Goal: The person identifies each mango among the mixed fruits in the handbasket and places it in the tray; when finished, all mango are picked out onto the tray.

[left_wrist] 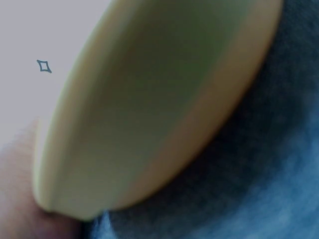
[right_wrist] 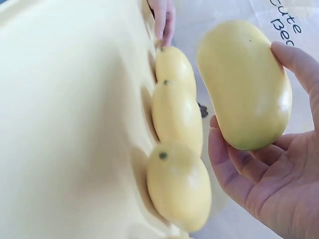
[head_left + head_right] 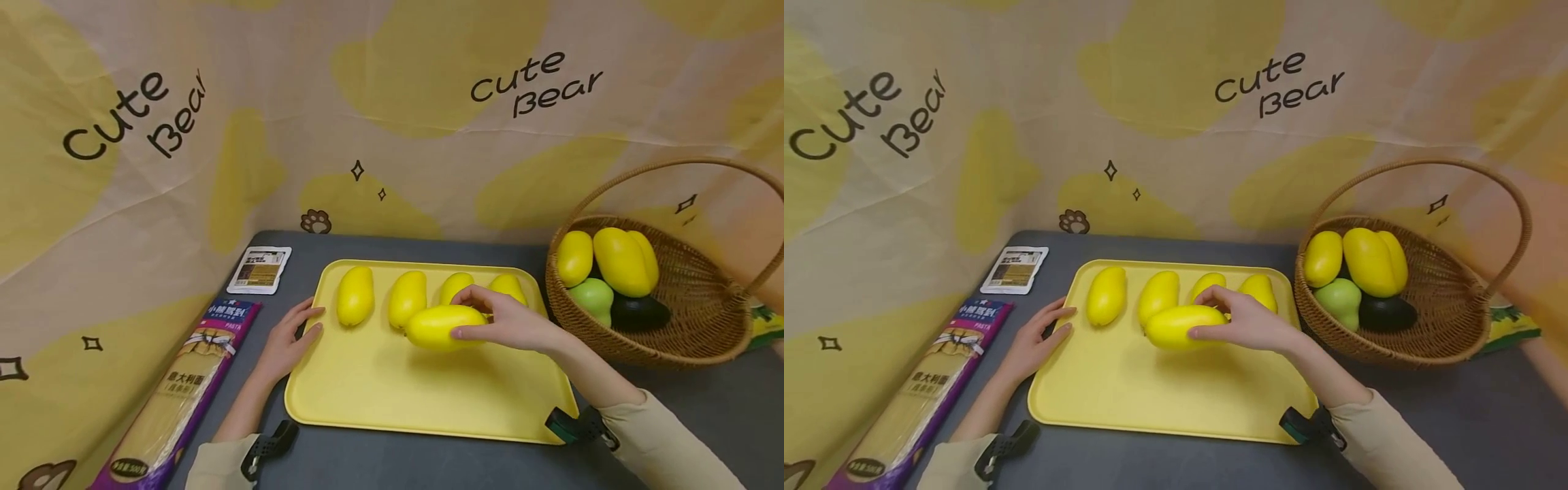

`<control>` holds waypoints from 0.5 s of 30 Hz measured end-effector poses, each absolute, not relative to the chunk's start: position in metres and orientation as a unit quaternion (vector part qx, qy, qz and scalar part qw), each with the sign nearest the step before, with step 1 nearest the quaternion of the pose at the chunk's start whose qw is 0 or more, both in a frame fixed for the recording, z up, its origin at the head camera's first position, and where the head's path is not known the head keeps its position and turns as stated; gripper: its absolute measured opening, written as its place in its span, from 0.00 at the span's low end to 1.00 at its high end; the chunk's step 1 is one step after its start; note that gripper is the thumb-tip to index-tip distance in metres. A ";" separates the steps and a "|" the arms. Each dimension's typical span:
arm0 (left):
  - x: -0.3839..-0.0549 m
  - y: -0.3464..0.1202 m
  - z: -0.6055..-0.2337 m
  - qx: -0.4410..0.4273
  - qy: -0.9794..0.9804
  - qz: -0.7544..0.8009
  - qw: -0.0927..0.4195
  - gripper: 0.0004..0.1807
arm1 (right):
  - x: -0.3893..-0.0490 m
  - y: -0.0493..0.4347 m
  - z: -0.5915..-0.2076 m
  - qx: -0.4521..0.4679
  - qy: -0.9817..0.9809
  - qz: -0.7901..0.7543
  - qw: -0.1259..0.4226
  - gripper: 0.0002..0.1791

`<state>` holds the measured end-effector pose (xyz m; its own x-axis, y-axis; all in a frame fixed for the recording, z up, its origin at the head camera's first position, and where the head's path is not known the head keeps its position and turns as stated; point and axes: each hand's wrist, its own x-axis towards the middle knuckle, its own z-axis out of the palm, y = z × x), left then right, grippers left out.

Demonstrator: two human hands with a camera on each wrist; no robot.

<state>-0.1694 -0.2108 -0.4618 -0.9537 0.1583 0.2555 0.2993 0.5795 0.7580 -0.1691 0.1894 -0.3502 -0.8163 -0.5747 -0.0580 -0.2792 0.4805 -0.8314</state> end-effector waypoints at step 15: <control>-0.171 -0.211 -0.463 -0.126 -0.884 -0.443 0.083 0.18 | -0.168 0.119 -0.385 -0.191 0.824 -0.499 0.189 0.32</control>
